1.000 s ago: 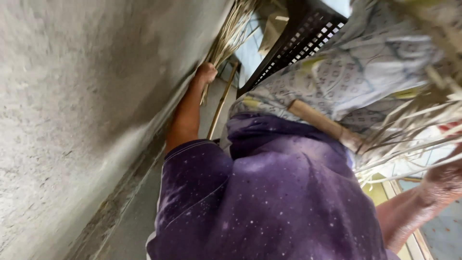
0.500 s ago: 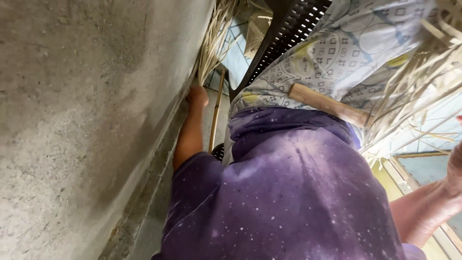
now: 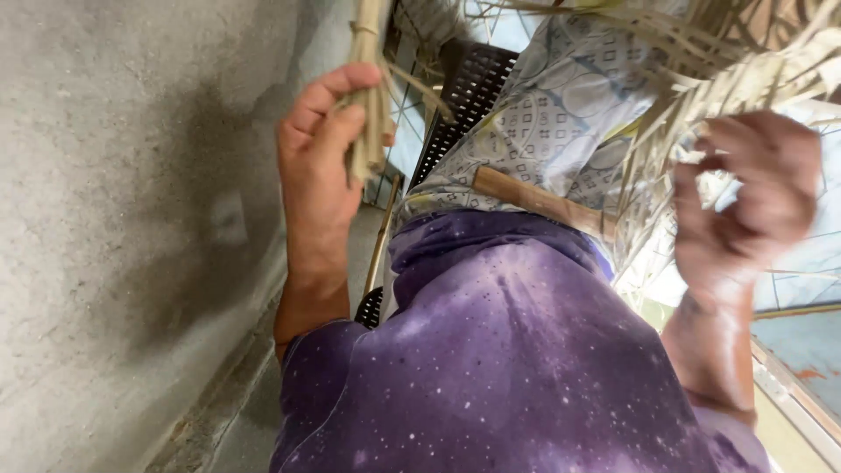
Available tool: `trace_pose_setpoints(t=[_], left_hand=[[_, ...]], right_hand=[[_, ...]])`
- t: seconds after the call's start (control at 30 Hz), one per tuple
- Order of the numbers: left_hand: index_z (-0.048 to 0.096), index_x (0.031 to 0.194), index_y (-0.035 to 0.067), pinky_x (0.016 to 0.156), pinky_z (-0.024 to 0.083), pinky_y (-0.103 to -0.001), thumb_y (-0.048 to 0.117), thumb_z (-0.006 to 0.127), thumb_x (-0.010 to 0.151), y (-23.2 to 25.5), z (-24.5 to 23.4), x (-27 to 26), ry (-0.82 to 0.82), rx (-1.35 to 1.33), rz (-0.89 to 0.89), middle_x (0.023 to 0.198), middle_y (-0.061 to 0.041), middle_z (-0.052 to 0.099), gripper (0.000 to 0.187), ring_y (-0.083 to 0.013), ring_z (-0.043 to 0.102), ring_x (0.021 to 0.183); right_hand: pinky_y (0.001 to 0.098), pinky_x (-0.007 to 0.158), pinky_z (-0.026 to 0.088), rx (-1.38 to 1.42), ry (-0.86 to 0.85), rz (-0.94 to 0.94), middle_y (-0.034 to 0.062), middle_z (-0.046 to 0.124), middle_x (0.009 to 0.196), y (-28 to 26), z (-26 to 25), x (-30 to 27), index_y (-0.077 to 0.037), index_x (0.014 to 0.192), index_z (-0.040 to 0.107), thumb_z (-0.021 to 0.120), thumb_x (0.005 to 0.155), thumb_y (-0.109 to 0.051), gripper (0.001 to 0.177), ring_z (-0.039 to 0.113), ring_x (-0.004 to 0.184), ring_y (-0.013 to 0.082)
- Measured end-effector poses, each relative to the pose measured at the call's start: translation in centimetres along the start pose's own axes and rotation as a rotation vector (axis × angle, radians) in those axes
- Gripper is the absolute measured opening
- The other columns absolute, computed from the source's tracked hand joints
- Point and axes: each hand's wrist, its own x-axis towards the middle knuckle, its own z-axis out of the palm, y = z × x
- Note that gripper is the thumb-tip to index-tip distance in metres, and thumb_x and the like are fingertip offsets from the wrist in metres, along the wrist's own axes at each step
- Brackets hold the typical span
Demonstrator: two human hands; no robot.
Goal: The person is weaving thin, dried plant strips together to form a mat, using their fingers to interlace the pieces and a small wooden tool to tighten the weave.
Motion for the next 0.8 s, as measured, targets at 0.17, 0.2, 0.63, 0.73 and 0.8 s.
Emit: trace_pose_setpoints(t=[0.17,0.2,0.63,0.73,0.8], left_hand=[[0.054,0.145,0.013,0.079,0.061,-0.028,0.025,0.048,0.116,1.5,5.6,-2.1,-0.545,0.091,0.222,0.124,-0.010,0.058,0.031,-0.0143,0.058,0.090],[0.052,0.148,0.016,0.073,0.056,-0.021,0.025,0.048,0.116,1.3,6.5,-2.4,-0.625,0.203,0.276,0.122,-0.006,0.054,0.034,-0.0092,0.051,0.083],[0.026,0.160,0.027,0.097,0.071,-0.032,0.007,0.087,0.105,0.4,12.3,6.4,-0.826,0.507,0.562,0.113,-0.007,0.080,0.085,-0.0169,0.084,0.104],[0.064,0.101,0.005,0.048,0.059,-0.027,0.006,0.059,0.105,0.8,14.3,7.1,-0.631,0.542,0.446,0.070,-0.005,0.063,0.006,-0.0129,0.063,0.056],[0.058,0.090,0.004,0.038,0.036,-0.026,0.023,0.061,0.103,4.7,16.9,5.7,-0.696,0.149,0.316,0.059,-0.006,0.048,0.023,-0.0119,0.040,0.042]], right_hand=[[0.0329,0.064,0.047,0.004,-0.143,-0.051,0.0166,0.035,0.134,-1.3,6.4,6.5,-0.016,0.164,0.034,0.089,0.109,-0.016,0.078,0.040,0.103,0.0241],[0.0367,0.082,0.056,-0.011,-0.225,0.041,0.0150,0.033,0.138,-1.9,7.4,7.6,-0.021,0.167,0.028,0.095,0.106,-0.033,0.091,0.039,0.126,0.0303],[0.0180,0.050,0.040,0.704,-0.112,0.182,0.0057,0.061,0.074,-4.7,2.1,11.7,0.000,0.098,0.070,0.070,0.109,-0.018,0.021,0.051,0.055,0.0088],[0.0329,0.094,0.057,0.822,-0.174,0.027,0.0101,0.065,0.108,-4.6,0.8,12.2,-0.002,0.115,0.062,0.068,0.102,-0.037,0.038,0.066,0.100,0.0216],[0.0468,0.122,0.049,0.918,-0.085,-0.045,0.0005,0.050,0.155,-1.6,1.7,11.1,-0.023,0.153,0.048,0.073,0.093,-0.043,0.067,0.049,0.149,0.0239]])
